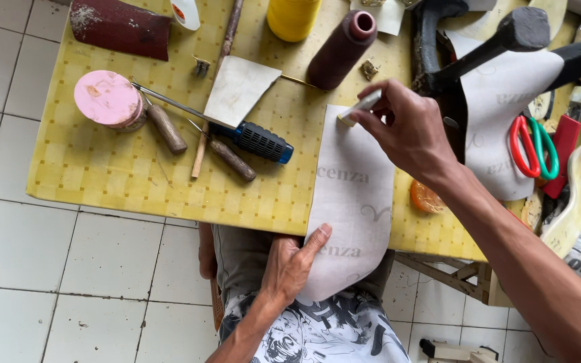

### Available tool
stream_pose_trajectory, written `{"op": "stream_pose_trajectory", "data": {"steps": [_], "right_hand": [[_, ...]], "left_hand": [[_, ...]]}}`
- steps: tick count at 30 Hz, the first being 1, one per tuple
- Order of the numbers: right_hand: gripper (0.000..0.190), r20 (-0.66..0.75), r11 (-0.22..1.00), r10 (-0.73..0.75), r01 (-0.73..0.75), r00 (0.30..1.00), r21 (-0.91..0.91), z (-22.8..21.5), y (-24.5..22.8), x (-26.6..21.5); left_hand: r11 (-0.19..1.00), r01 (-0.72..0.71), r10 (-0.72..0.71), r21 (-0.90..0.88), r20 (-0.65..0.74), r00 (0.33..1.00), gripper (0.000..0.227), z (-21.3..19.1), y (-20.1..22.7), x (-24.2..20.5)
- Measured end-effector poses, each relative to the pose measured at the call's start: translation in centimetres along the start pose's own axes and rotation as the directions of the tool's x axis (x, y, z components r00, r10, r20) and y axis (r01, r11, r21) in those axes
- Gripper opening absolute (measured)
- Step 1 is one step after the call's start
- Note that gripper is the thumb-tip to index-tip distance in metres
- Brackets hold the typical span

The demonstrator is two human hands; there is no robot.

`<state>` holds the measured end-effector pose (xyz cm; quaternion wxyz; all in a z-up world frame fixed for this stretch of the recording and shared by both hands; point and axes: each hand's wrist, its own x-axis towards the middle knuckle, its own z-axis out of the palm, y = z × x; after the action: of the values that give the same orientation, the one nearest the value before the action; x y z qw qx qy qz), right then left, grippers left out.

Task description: The person applies a yellowish adhesive to the bottom of a shoe sole using a small brush. They then apply the same adhesive to a rectangular piece of white paper or fabric, spreading it evenly across the surface.

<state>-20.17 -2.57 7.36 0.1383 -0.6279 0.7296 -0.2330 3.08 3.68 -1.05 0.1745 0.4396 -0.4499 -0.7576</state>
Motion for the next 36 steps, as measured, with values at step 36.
{"op": "stream_pose_trajectory", "data": {"steps": [36], "right_hand": [[0.024, 0.483, 0.99, -0.121, 0.144, 0.867, -0.01, -1.6, -1.0, 0.1]], "left_hand": [[0.997, 0.006, -0.006, -0.083, -0.009, 1.0, 0.034, -0.2, 1.5, 0.2]]}}
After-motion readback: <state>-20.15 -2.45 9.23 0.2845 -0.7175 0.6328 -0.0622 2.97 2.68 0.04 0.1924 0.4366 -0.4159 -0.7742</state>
